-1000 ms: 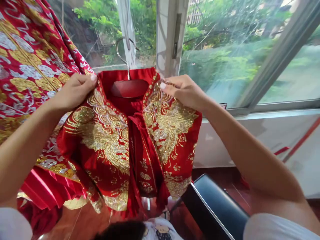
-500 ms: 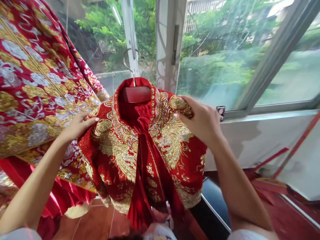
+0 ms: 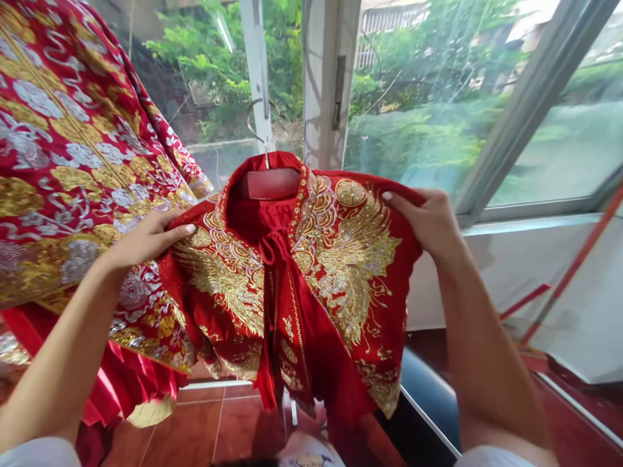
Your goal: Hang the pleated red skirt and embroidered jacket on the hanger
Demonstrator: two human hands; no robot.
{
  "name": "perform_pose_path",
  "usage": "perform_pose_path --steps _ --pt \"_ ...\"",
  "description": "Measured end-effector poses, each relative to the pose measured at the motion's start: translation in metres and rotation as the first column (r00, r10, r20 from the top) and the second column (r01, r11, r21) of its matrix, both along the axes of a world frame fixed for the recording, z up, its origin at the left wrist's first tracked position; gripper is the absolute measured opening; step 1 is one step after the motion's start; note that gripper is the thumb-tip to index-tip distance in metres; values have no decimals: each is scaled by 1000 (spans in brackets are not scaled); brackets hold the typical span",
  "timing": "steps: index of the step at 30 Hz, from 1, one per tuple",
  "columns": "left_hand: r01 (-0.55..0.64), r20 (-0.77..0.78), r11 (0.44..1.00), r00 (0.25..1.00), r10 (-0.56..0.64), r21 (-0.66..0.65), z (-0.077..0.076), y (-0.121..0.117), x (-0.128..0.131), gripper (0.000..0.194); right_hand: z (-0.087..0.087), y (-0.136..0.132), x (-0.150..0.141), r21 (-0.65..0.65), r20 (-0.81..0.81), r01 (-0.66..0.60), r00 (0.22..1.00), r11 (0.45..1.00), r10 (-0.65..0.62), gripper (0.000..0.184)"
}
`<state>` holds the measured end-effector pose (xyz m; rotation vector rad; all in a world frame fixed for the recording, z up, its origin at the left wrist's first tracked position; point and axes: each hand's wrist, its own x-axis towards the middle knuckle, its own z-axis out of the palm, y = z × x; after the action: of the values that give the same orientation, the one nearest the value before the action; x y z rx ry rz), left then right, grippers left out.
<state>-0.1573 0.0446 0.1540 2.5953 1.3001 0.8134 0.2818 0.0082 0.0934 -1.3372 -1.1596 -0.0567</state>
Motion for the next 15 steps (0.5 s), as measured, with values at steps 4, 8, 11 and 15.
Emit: perform_pose_path --steps 4,8,11,15 --pt "42 96 977 995 -22 -209 1 16 -13 42 -16 -15 -7 104 131 499 851 861 -509 34" --pt "55 206 976 978 -10 -211 -4 12 -13 44 -54 -16 -6 124 284 525 795 842 -537 26" --pt "41 185 980 983 -5 -195 -1 1 -9 41 -57 -22 4 -19 352 416 854 909 -384 23" --pt "52 131 968 991 -21 -244 2 17 -8 38 -17 -23 13 -12 242 151 960 989 -143 36"
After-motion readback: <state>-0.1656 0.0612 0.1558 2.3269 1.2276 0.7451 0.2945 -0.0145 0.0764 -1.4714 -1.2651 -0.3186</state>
